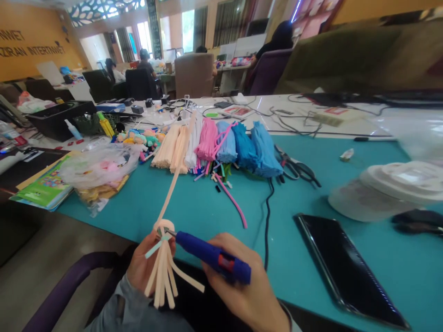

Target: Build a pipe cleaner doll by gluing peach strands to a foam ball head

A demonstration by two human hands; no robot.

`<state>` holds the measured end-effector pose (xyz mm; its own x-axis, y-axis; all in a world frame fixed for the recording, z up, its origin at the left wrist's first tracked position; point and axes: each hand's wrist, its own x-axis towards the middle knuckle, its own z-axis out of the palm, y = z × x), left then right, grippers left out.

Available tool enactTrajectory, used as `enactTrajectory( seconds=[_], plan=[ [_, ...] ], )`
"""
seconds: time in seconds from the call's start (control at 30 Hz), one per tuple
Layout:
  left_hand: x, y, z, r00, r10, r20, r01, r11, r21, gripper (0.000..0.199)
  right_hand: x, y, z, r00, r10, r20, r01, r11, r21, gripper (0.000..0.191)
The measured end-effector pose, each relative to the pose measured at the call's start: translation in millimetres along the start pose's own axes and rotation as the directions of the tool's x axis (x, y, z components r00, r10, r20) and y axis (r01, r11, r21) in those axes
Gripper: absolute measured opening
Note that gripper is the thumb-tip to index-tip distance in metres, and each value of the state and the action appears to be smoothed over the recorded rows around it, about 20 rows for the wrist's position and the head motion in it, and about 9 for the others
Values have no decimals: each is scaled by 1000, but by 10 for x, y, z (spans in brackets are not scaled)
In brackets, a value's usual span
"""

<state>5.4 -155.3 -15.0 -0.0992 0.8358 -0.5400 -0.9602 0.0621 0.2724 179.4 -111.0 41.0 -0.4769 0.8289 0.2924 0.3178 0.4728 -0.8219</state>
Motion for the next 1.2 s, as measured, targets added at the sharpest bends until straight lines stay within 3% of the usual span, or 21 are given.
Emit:
enactTrajectory(
  seconds=[0.13,0.33,0.57,0.8,1.2],
  plan=[
    [-18,-43,54,996,69,-52,-70,998,-6,2,24,17,50,994,-109,24,110,993,-46,9],
    [-51,-39,179,986,158,-49,-157,987,27,3,25,72,88,986,-164,13,164,985,-55,11],
    [-28,-82,157,973,222,-57,-218,973,77,16,32,61,99,986,-163,17,164,982,-95,14],
    [-24,-95,148,972,235,-18,-232,968,94,20,23,82,93,985,-172,31,175,976,-133,16],
    [-74,-67,229,976,196,-99,-190,980,66,26,40,90,102,973,-229,37,232,959,-161,16]
  ],
)
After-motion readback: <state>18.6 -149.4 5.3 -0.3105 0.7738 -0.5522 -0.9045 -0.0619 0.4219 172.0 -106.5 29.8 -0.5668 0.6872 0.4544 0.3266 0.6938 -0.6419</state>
